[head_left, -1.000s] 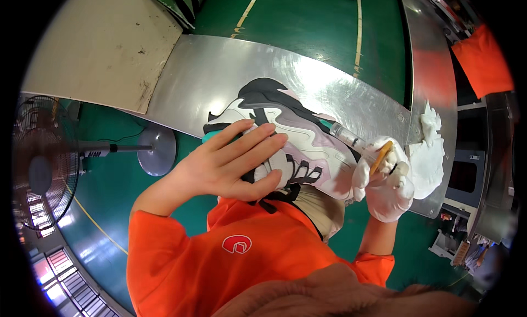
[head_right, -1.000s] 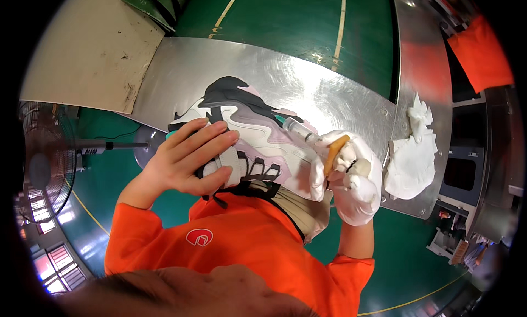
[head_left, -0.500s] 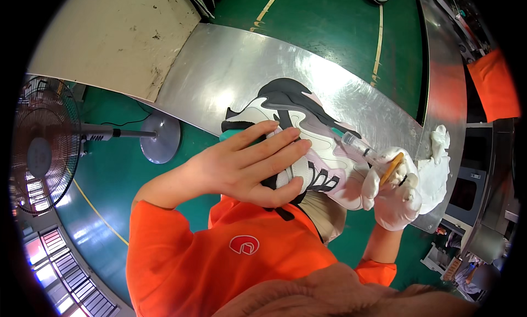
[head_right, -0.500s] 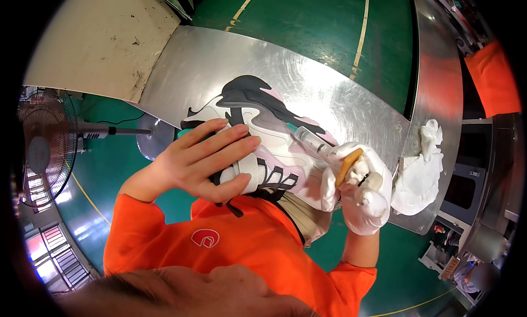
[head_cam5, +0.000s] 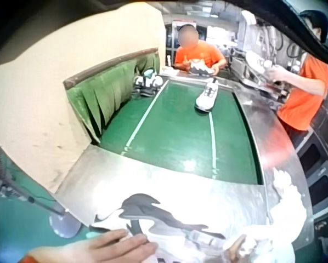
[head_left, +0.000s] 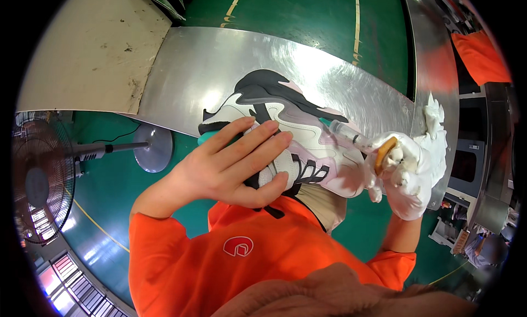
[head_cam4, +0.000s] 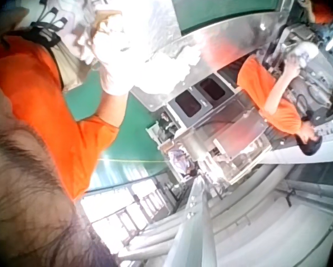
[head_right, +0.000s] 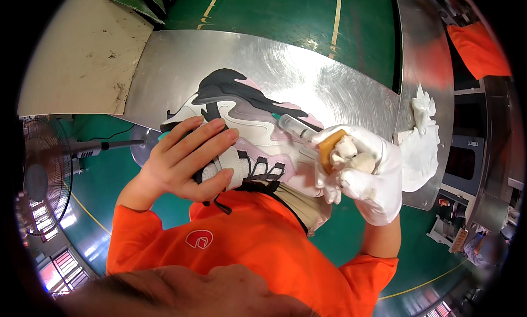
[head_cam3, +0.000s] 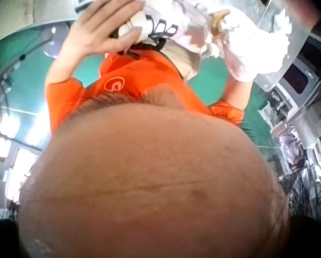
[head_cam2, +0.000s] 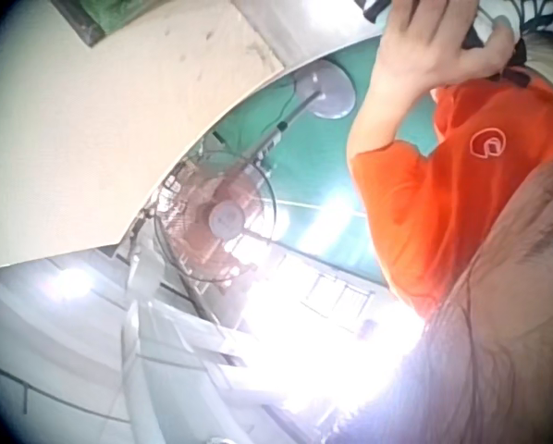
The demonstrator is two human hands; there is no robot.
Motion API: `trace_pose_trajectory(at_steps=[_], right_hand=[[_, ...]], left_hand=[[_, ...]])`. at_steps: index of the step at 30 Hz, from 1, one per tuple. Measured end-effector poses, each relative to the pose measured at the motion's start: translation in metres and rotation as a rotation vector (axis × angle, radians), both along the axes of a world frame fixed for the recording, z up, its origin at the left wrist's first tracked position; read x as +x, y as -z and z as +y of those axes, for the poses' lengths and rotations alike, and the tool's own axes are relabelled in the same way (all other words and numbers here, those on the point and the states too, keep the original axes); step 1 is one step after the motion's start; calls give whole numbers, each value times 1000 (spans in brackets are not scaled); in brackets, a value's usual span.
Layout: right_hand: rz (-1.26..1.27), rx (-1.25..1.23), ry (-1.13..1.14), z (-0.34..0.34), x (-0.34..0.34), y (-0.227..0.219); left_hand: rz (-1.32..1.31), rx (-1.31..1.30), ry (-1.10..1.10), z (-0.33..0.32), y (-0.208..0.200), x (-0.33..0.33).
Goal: The person applies glue to the seams of white and pink sneakers using a syringe. They handle multiple shoes one by one, picking them up from a metal table, applying the adhesive to specific areas, and placing them back down.
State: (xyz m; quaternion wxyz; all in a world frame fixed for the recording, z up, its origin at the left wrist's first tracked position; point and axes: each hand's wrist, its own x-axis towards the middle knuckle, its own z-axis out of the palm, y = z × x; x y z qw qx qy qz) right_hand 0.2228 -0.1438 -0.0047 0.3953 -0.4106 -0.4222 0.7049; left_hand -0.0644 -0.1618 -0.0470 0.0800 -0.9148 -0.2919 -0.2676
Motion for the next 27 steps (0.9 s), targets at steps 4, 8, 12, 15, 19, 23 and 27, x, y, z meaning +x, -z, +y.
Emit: trace_pose_trajectory(at_steps=[4, 8, 12, 15, 19, 23, 27], right_hand=[[-63, 1, 14, -4, 7, -6], [-78, -10, 5, -8, 12, -10], [-112, -1, 16, -12, 19, -11], [-106, 30, 41, -15, 23, -11], [-58, 41, 83, -19, 31, -7], [-54, 41, 100, -25, 39, -2], [-34, 32, 124, -31, 46, 1]], left_hand=[[-2, 23, 12, 1, 0, 0], [-2, 20, 6, 0, 0, 1], [-18, 26, -1, -1, 0, 4], [-30, 21, -2, 0, 0, 6], [-18, 20, 2, 1, -2, 6], [-15, -4, -5, 1, -4, 7], [-20, 30, -5, 4, -6, 9]])
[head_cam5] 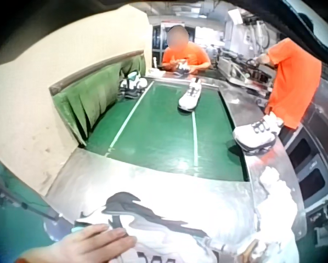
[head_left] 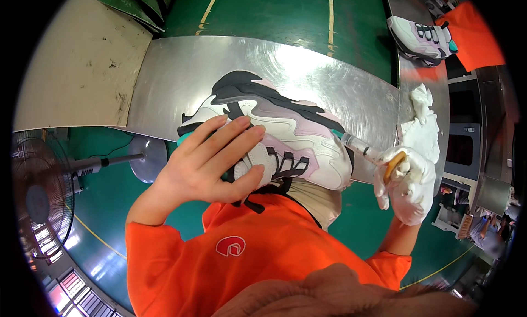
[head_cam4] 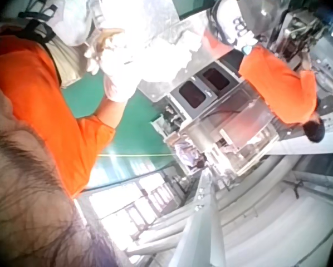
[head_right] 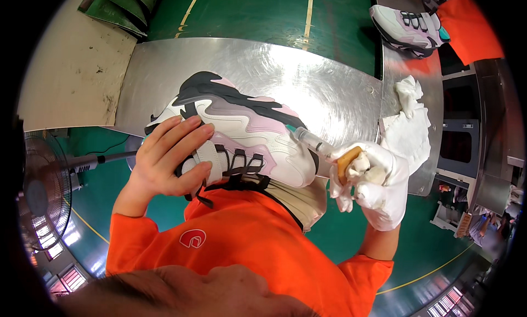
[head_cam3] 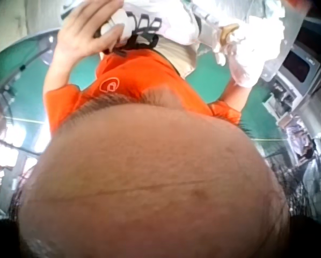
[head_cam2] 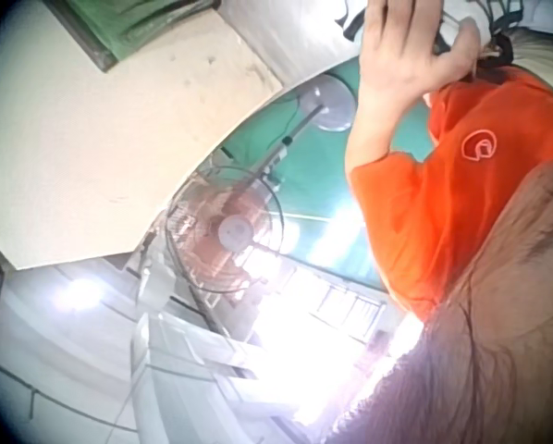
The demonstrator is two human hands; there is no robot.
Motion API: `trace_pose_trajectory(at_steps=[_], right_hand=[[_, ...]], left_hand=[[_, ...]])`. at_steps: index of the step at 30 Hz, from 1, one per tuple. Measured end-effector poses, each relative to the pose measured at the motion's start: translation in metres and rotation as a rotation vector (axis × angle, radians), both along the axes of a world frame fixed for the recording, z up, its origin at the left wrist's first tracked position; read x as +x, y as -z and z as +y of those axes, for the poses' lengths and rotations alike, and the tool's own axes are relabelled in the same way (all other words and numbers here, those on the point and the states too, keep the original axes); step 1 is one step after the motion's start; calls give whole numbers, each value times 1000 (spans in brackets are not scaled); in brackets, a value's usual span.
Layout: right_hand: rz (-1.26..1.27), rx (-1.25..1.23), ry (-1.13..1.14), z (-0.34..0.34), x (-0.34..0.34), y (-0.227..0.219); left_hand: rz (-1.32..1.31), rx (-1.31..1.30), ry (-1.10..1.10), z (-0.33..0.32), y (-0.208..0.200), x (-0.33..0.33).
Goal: The person applies glue to the seams of white and pink sneakers using a syringe. They handle multiple shoes one by one, picking them up from a metal table, applying the adhesive to specific areas, and placing them back down.
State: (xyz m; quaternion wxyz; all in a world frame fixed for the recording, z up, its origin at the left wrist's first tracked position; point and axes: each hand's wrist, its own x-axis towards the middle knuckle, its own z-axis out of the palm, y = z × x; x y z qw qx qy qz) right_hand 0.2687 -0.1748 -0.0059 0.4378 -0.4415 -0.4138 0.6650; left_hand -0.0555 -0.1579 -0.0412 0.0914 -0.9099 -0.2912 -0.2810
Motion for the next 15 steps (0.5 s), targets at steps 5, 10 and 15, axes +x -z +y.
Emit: trace_pose_trajectory(at_steps=[5, 10, 15], right_hand=[[48, 13, 48, -9, 6, 4], [102, 20, 72, -18, 18, 18], [197, 61, 135, -32, 27, 35]], left_hand=[[33, -10, -17, -1, -3, 2], [80, 2, -34, -2, -5, 3], [96, 16, -31, -3, -4, 7]])
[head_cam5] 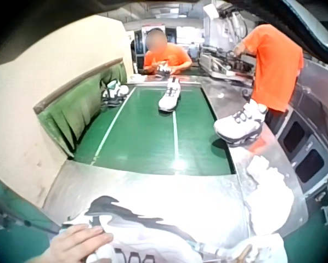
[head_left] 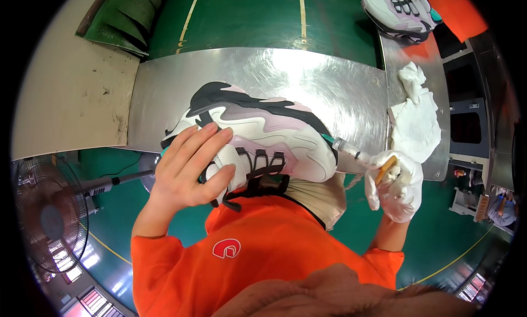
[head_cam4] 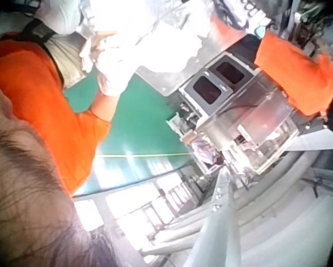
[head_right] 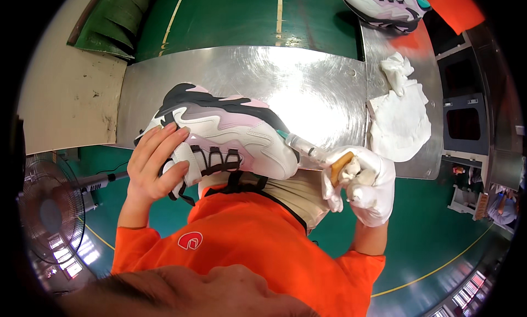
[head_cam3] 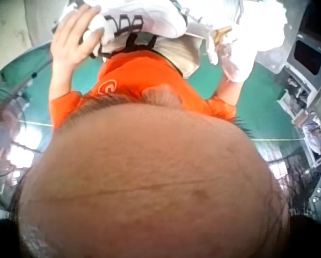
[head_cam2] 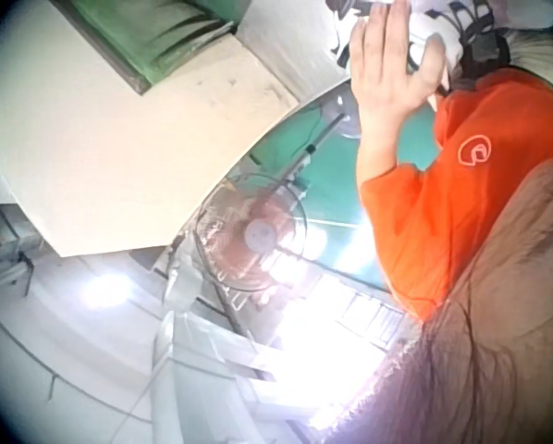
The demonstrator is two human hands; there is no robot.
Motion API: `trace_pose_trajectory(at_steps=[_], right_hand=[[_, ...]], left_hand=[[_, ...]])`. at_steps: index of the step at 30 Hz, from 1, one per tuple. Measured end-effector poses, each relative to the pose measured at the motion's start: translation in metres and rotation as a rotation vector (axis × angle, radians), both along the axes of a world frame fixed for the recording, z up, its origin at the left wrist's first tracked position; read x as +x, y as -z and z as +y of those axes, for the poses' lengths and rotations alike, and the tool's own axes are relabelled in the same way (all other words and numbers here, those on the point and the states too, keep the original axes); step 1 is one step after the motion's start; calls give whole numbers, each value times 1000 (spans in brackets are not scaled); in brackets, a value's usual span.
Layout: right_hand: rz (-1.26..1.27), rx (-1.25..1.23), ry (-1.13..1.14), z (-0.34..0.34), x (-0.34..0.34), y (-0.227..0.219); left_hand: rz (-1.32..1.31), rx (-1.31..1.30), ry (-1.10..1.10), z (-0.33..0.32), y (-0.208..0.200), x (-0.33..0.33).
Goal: The person applies glue to the seams of white and pink sneakers using a syringe. They handle multiple shoes one by one, picking them up from a metal table, applying the adhesive to specific areas, and placing them back down.
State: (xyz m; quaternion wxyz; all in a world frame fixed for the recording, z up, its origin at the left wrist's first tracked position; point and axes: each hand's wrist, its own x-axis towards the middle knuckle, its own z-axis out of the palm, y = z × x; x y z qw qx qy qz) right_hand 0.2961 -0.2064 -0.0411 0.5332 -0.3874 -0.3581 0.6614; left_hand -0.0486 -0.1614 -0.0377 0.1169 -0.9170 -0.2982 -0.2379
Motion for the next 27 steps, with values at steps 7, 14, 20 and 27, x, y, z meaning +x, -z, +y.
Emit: trace_pose_trajectory(at_steps=[7, 14, 20, 27], right_hand=[[222, 99, 131, -14, 8, 32], [372, 118, 249, -35, 15, 67], [393, 137, 288, -46, 3, 66], [391, 81, 384, -58, -10, 58]], left_hand=[[16, 50, -54, -20, 8, 16], [39, 63, -130, -33, 11, 32], [20, 51, -130, -33, 12, 36], [28, 59, -115, -34, 14, 35]])
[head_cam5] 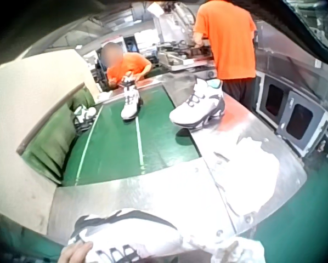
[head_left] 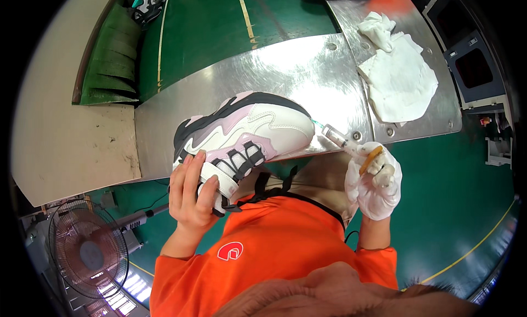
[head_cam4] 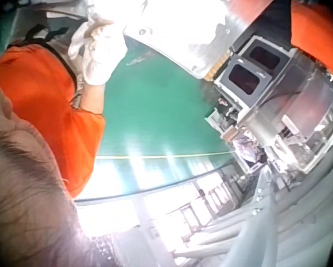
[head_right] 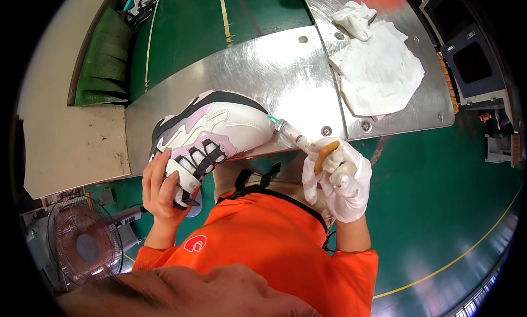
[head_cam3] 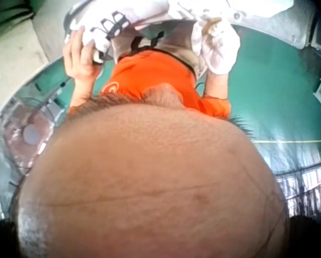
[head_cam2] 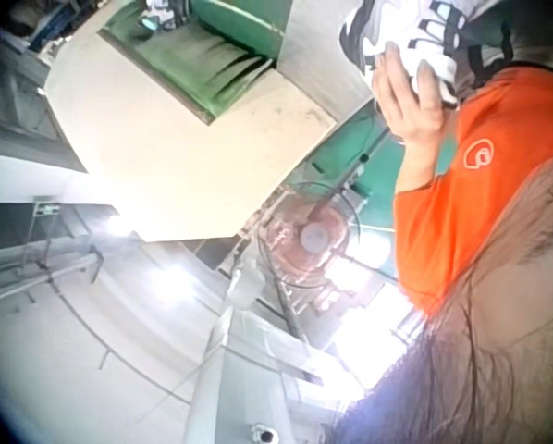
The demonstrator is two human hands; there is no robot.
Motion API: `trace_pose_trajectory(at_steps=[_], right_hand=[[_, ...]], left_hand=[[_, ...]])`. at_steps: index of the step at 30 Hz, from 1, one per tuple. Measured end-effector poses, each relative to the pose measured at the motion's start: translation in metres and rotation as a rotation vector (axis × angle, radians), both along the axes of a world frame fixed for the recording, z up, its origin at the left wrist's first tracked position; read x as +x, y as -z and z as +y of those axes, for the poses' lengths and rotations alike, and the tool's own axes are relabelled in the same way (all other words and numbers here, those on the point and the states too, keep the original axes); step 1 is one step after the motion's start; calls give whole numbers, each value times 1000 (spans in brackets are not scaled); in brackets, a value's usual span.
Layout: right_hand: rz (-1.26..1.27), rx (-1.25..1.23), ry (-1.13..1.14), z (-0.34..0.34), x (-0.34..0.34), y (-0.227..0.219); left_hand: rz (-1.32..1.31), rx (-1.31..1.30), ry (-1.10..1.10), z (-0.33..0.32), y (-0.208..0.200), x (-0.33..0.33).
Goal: The person applies glue to the seams of white and pink sneakers using a syringe. They handle multiple shoes one by one, picking them up from a metal table, applying the adhesive to specific areas, and placing them back down.
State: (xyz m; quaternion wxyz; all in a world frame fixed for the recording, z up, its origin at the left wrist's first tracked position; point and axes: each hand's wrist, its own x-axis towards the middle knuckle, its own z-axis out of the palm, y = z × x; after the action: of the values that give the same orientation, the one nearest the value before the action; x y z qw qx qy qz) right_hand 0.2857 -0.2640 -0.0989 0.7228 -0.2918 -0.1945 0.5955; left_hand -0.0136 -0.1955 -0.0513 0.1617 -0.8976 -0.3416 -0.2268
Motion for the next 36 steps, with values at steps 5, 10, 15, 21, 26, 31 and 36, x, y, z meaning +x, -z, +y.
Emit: trace_pose_trajectory(at_steps=[5, 10, 15, 21, 26, 31, 36], right_hand=[[-5, -2, -7, -4, -5, -7], [-73, -70, 67, -7, -13, -23], [-189, -102, 38, -10, -20, -33], [-389, -159, -76, -17, -25, -37], [-459, -65, -76, -14, -28, -20], [-585, 59, -95, -9, -28, 3], [-712, 212, -98, 2, -28, 29]], left_hand=[[-12, 15, -12, -2, 3, -1], [-32, 22, 11, 1, 3, 0], [-31, 26, 14, 1, 4, -2], [-31, -86, 17, 10, -14, 1], [-19, -232, -1, 29, -35, 10], [-16, -400, -7, 55, -55, 19], [-14, -543, -70, 83, -61, 23]])
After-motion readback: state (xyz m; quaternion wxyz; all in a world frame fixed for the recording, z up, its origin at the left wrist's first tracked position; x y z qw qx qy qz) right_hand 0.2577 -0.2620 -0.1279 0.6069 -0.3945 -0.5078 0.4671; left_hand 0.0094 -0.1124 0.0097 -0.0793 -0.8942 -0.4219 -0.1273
